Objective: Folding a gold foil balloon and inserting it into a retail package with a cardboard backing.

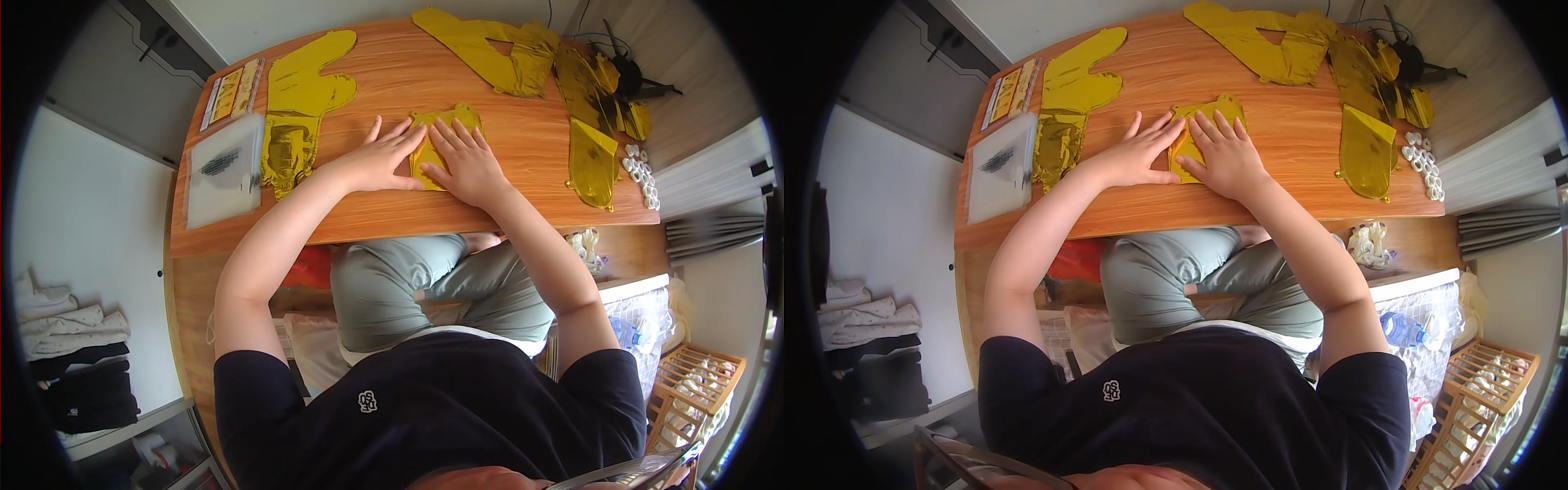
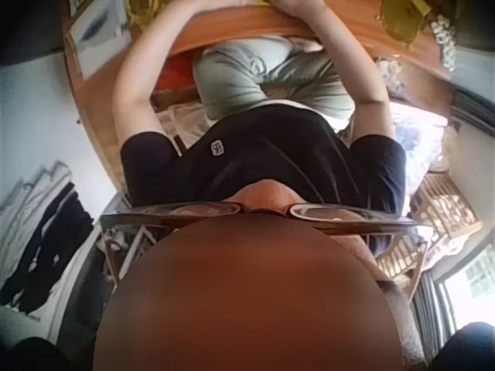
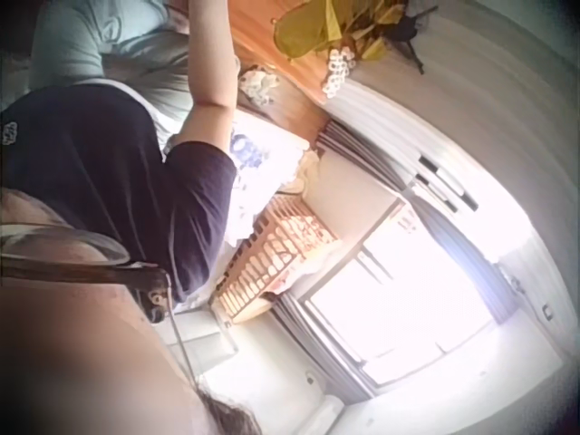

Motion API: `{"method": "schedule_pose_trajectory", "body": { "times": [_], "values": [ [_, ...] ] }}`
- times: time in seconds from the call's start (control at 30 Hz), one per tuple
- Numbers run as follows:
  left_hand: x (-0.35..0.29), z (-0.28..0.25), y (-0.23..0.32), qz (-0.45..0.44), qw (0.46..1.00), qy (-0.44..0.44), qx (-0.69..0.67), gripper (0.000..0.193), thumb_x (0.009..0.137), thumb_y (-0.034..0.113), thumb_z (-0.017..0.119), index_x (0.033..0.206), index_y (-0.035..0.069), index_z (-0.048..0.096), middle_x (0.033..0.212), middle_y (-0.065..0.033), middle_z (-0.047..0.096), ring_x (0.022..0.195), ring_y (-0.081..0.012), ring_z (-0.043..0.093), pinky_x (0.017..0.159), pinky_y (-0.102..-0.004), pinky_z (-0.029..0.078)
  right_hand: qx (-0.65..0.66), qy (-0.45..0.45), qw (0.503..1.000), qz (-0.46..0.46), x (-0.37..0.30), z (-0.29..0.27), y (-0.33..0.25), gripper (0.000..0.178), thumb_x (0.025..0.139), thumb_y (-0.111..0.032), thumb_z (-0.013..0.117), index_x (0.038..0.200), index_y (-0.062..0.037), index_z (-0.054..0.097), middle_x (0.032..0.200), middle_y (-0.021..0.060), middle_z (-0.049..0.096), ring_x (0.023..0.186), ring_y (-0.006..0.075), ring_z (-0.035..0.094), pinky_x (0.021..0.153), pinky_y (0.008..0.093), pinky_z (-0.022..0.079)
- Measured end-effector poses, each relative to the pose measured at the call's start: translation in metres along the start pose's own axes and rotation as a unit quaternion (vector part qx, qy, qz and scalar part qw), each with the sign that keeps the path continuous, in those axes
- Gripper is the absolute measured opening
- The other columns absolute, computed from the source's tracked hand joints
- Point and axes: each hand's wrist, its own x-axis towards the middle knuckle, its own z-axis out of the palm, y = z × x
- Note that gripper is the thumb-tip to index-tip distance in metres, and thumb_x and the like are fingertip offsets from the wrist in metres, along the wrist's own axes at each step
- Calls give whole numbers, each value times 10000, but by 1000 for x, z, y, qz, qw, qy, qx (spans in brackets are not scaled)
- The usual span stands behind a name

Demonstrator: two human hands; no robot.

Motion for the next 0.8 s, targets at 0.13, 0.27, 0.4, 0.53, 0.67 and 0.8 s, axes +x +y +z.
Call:
{"method": "schedule_pose_trajectory", "body": {
  "times": [0.13, 0.27, 0.4, 0.53, 0.67, 0.8],
  "values": [
    [-1, -6, 4, -11, 1000, -9, 15, 1178, 866, 664, 719, 1672, 39, 129, 1724, -181, 220, 1627, -278, 80, 1267, -627, -67, -2, -3, 1000, 8, -1, 2, 0, 826, 1019, -640, 481, 1622, -89, 355, 1692, 113, 332, 1567, 359, 274, 1279, 527, 214],
    [-2, -11, 7, -24, 999, -14, 24, 1223, 812, 676, 760, 1673, 54, 154, 1712, -185, 254, 1624, -273, 112, 1266, -634, -60, -15, -3, 1000, 8, 0, 1, -3, 852, 1002, -655, 502, 1623, -91, 353, 1692, 111, 332, 1569, 350, 272, 1279, 529, 212],
    [0, -10, 8, -25, 1000, 11, 13, 1231, 785, 658, 794, 1673, 71, 176, 1706, -161, 287, 1617, -276, 150, 1268, -631, -53, -15, -20, 1000, 8, 1, -4, -1, 911, 991, -725, 451, 1632, -88, 333, 1697, 114, 320, 1580, 349, 243, 1285, 522, 195],
    [1, -1, -4, -10, 996, 66, -63, 1252, 786, 635, 810, 1682, 83, 131, 1719, -150, 264, 1614, -292, 163, 1292, -565, -16, 79, -22, 996, 21, 2, -6, 4, 912, 995, -690, 498, 1654, -98, 279, 1691, 126, 331, 1592, 343, 211, 1293, 509, 155],
    [-5, -2, -8, 7, 986, 64, -153, 1261, 822, 673, 766, 1687, 89, 58, 1735, -157, 211, 1615, -302, 157, 1301, -534, 21, 101, -33, 994, 21, 0, -12, 1, 906, 1022, -656, 481, 1674, -99, 189, 1679, 154, 344, 1591, 351, 210, 1296, 505, 136],
    [-33, 13, 25, -8, 933, 188, -307, 1268, 825, 831, 619, 1681, 66, 81, 1728, -161, 232, 1599, -319, 212, 1287, -593, 35, 134, -77, 988, 4, -23, -22, -3, 807, 1081, -510, 438, 1686, -111, 81, 1667, 185, 355, 1581, 355, 242, 1296, 508, 131]
  ]
}}
